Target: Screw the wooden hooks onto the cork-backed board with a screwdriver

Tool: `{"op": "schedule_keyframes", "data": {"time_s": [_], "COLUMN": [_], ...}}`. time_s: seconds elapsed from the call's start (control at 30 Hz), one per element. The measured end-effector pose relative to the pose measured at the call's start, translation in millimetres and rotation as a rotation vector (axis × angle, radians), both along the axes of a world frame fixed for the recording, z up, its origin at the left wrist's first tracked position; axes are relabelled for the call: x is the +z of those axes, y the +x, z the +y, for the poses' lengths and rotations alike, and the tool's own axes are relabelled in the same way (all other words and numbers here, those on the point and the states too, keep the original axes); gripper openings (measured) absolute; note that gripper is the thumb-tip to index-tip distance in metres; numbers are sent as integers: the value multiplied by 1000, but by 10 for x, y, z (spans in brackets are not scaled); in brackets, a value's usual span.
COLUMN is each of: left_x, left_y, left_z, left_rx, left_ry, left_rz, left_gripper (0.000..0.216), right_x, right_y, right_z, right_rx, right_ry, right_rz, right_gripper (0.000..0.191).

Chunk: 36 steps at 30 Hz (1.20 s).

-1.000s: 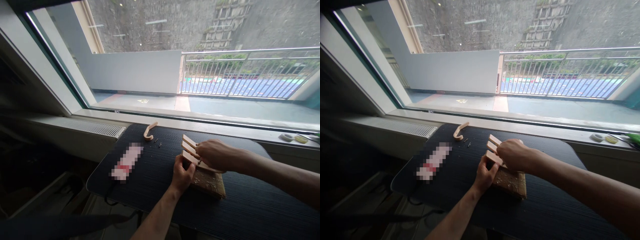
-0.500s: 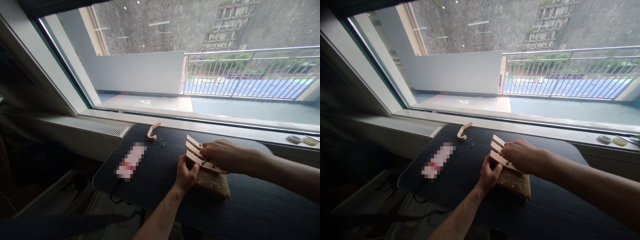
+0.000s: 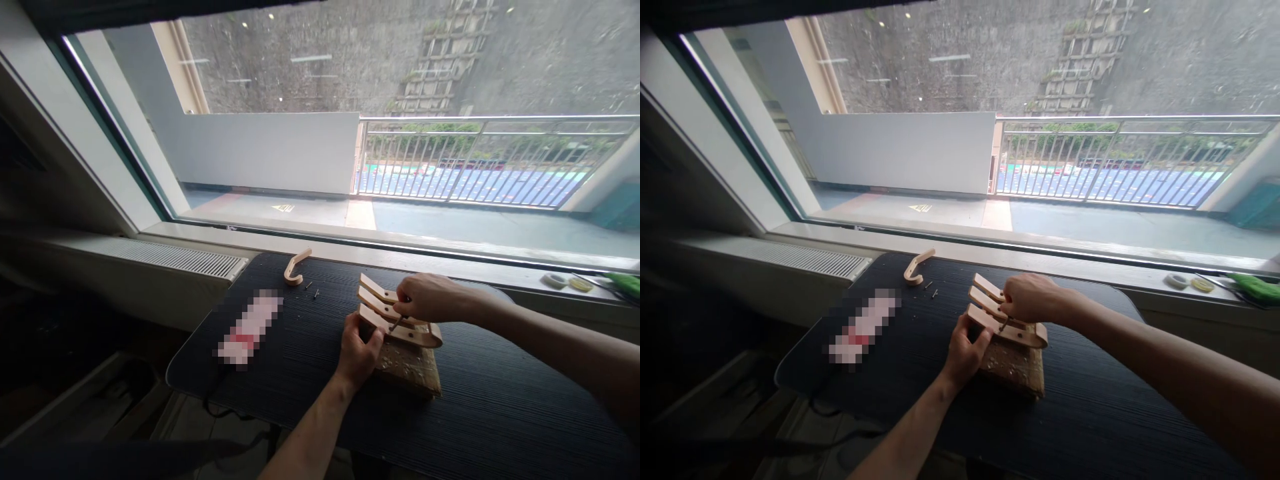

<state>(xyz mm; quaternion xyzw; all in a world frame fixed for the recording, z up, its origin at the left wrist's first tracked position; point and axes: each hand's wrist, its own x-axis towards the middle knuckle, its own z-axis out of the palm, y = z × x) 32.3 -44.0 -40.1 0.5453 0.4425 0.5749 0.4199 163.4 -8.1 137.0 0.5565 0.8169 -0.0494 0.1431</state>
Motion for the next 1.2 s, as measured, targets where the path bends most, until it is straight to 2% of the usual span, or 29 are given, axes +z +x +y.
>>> {"op": "schedule_keyframes", "data": {"time_s": [0.2, 0.33, 0.5, 0.67, 0.87, 0.97, 1.07, 1.2], "left_x": [3, 17, 12, -3, 2, -4, -8, -6], "left_y": [1, 5, 8, 3, -5, -3, -3, -4], "left_z": [4, 7, 7, 13, 11, 9, 8, 3], "left_rx": [0, 1, -12, -18, -23, -13, -2, 8], "left_ry": [3, 12, 6, 8, 2, -9, -10, -1], "left_rz": [-32, 3, -1, 10, 4, -9, -8, -14], "left_gripper": [26, 23, 24, 23, 23, 23, 22, 23], "right_x": [125, 67, -34, -48, -86, -108, -121, -103], "right_y": [216, 279, 319, 313, 165, 126, 158, 207], "right_z": [-243, -326, -290, -281, -292, -231, -144, -89], "right_rx": [90, 118, 131, 159, 309, 259, 106, 47], "right_ry": [75, 81, 49, 18, -8, -47, -56, -56], "right_rz": [-31, -25, -7, -18, -10, -50, -61, -61], "right_gripper": [23, 23, 24, 22, 18, 16, 16, 19]}}
